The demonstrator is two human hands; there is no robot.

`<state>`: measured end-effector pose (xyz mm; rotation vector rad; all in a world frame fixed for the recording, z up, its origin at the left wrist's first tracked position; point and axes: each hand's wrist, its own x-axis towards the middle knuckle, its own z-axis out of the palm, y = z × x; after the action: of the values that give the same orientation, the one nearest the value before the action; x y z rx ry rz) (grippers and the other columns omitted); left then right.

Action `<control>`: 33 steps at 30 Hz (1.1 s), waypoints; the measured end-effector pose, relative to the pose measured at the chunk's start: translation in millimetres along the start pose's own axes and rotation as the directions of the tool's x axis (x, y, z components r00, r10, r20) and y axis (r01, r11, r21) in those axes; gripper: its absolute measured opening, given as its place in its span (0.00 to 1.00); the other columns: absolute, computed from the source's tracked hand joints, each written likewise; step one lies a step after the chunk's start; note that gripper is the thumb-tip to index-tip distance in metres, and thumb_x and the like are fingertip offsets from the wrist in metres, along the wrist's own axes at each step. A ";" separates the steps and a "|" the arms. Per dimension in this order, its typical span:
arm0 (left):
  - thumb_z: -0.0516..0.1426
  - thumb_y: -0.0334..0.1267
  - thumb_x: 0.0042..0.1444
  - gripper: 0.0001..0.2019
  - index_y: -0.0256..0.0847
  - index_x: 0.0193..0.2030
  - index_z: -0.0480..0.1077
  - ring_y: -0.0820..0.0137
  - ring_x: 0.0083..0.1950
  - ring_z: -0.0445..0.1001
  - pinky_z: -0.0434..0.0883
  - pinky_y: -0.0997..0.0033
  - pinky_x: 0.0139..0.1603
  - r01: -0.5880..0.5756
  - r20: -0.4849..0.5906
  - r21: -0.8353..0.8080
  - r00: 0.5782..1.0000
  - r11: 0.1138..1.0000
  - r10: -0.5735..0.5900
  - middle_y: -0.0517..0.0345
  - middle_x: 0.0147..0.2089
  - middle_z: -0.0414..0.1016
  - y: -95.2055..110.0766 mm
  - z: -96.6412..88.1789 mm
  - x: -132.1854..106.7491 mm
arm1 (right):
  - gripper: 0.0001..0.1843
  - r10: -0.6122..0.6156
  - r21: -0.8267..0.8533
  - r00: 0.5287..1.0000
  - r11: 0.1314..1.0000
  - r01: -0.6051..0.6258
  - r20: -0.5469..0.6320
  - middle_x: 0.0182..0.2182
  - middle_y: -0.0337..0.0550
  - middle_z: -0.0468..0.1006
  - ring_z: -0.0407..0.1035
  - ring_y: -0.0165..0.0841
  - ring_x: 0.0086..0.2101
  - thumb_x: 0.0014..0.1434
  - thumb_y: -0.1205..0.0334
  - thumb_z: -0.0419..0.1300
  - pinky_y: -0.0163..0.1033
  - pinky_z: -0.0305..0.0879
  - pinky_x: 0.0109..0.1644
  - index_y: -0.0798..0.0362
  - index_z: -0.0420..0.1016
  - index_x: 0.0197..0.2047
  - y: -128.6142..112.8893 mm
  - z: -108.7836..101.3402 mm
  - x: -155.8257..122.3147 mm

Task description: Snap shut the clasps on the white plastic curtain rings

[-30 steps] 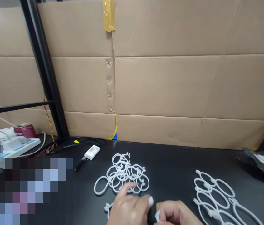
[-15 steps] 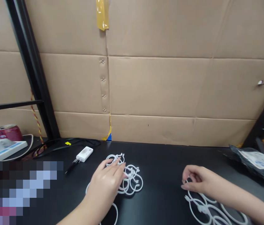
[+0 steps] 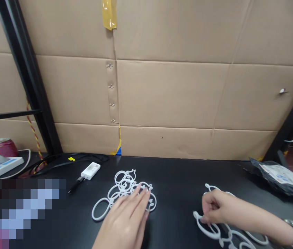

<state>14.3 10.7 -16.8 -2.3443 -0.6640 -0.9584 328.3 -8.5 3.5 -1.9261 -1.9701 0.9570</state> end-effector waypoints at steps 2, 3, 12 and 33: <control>0.50 0.29 0.60 0.14 0.30 0.50 0.72 0.59 0.46 0.80 0.82 0.63 0.35 0.009 -0.008 -0.089 1.000 0.996 -0.009 0.49 0.47 0.81 6.1 5.2 -2.9 | 0.12 -0.035 0.043 0.999 0.998 0.035 -0.005 0.18 0.32 0.65 0.57 0.28 0.22 0.51 0.54 0.63 0.34 0.50 0.25 0.52 0.71 0.25 -13.7 10.2 4.0; 0.53 0.31 0.61 0.13 0.32 0.50 0.72 0.60 0.46 0.81 0.82 0.64 0.35 0.025 0.007 -0.142 1.000 0.990 -0.024 0.51 0.46 0.82 9.3 8.9 -5.9 | 0.12 -0.054 0.056 0.998 0.997 0.056 -0.025 0.19 0.32 0.65 0.58 0.28 0.22 0.53 0.53 0.62 0.34 0.51 0.25 0.52 0.71 0.26 -20.9 16.7 5.4; 0.59 0.42 0.58 0.15 0.38 0.50 0.72 0.62 0.44 0.82 0.80 0.65 0.41 0.199 0.158 -0.378 0.976 0.904 -0.148 0.55 0.45 0.82 22.6 25.1 -23.4 | 0.08 -0.749 -0.521 0.561 0.655 0.547 -0.352 0.26 0.38 0.72 0.63 0.34 0.29 0.60 0.71 0.55 0.39 0.59 0.36 0.51 0.69 0.31 -58.3 72.7 -2.0; 0.48 0.22 0.59 0.14 0.37 0.34 0.73 0.64 0.38 0.83 0.76 0.71 0.37 0.086 -0.127 -0.380 0.982 0.921 -0.143 0.57 0.26 0.81 28.6 28.9 -11.8 | 0.06 -0.631 -0.415 0.758 0.742 0.527 -0.165 0.27 0.42 0.73 0.66 0.36 0.30 0.59 0.67 0.57 0.41 0.63 0.36 0.53 0.74 0.31 -63.0 74.5 -2.5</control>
<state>38.2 4.4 -51.2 -2.5413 -0.6053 -1.4096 234.6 -27.9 -15.7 -1.2968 -2.4278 0.1408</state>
